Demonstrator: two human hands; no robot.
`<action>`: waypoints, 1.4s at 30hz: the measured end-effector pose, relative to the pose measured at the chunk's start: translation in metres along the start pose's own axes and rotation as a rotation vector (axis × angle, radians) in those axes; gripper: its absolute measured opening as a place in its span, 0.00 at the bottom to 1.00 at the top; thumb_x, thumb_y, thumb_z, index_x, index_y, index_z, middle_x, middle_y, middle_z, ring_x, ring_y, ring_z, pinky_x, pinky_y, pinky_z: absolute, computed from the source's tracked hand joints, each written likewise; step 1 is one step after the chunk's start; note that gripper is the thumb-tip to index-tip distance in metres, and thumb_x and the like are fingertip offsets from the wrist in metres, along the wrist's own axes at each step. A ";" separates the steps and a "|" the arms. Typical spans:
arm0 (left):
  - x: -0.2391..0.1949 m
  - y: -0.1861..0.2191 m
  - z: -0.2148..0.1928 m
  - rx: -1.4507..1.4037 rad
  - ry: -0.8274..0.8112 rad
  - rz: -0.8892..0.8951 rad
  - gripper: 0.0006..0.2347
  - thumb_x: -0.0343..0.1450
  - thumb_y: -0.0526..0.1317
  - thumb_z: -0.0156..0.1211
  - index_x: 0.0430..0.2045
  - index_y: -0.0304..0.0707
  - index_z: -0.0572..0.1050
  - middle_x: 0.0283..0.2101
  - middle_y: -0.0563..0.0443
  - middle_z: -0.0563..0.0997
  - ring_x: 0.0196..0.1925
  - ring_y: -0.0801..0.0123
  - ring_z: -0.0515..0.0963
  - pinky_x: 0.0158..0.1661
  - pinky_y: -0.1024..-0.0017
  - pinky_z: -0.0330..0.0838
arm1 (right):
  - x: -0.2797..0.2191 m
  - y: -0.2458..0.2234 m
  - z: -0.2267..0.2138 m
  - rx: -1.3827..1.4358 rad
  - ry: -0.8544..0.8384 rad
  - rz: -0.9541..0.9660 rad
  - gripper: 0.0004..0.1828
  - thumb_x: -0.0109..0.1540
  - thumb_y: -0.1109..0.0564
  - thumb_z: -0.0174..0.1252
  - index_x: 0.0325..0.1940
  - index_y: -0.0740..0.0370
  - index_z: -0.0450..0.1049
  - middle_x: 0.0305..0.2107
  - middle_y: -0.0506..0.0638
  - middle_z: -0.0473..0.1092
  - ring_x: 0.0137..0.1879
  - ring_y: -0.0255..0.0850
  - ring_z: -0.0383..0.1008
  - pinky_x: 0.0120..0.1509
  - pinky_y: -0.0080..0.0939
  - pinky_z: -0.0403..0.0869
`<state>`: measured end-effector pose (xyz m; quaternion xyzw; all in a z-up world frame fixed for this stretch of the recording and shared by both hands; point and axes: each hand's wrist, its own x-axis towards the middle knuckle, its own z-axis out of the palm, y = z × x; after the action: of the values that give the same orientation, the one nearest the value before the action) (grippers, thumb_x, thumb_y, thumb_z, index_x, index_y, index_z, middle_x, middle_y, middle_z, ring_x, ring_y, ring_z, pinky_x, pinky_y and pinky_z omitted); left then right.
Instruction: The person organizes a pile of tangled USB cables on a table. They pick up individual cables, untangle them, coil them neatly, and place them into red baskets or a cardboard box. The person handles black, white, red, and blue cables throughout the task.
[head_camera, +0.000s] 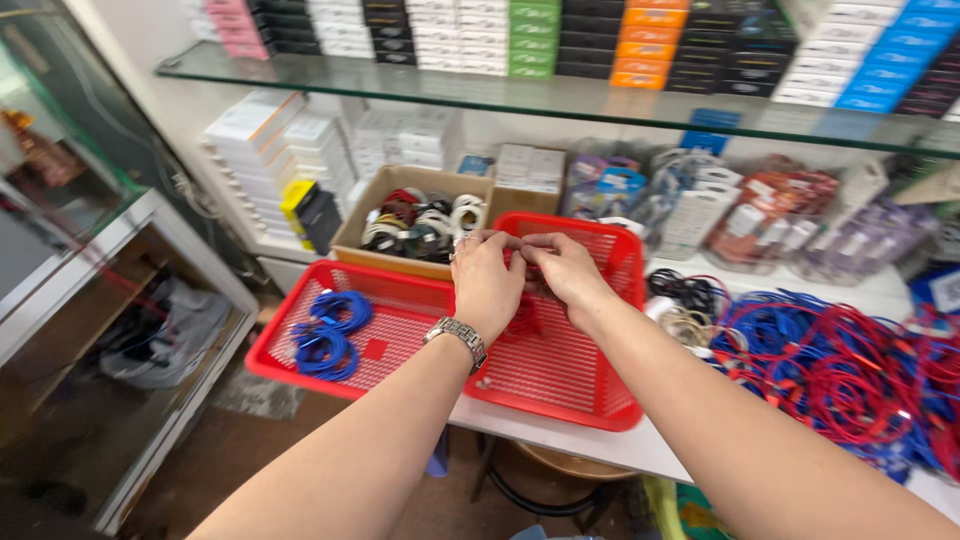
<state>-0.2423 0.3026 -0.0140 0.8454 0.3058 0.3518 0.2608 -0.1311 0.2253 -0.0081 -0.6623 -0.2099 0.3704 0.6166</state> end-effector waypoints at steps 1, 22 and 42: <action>-0.002 0.012 0.009 -0.011 -0.016 0.006 0.07 0.69 0.40 0.61 0.35 0.40 0.82 0.50 0.42 0.77 0.59 0.48 0.70 0.59 0.51 0.62 | -0.004 0.000 -0.015 0.007 0.021 0.006 0.16 0.66 0.56 0.55 0.58 0.61 0.71 0.44 0.51 0.75 0.46 0.39 0.78 0.46 0.39 0.78; -0.026 0.123 0.164 -0.202 -0.177 -0.221 0.09 0.68 0.37 0.58 0.37 0.34 0.81 0.35 0.35 0.84 0.42 0.50 0.85 0.47 0.61 0.77 | -0.003 0.127 -0.259 -1.274 -0.131 -0.609 0.19 0.52 0.44 0.74 0.43 0.53 0.83 0.43 0.62 0.75 0.50 0.59 0.75 0.53 0.53 0.72; -0.020 0.191 0.183 -1.080 -0.590 -0.598 0.13 0.70 0.34 0.63 0.47 0.30 0.74 0.45 0.44 0.81 0.47 0.62 0.83 0.49 0.65 0.83 | -0.073 -0.024 -0.340 -0.376 0.006 -0.143 0.21 0.65 0.47 0.58 0.58 0.60 0.76 0.48 0.51 0.77 0.53 0.37 0.75 0.56 0.39 0.71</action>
<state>-0.0514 0.1179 -0.0104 0.5365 0.2238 0.1227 0.8044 0.0818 -0.0493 0.0206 -0.7502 -0.3200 0.2779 0.5075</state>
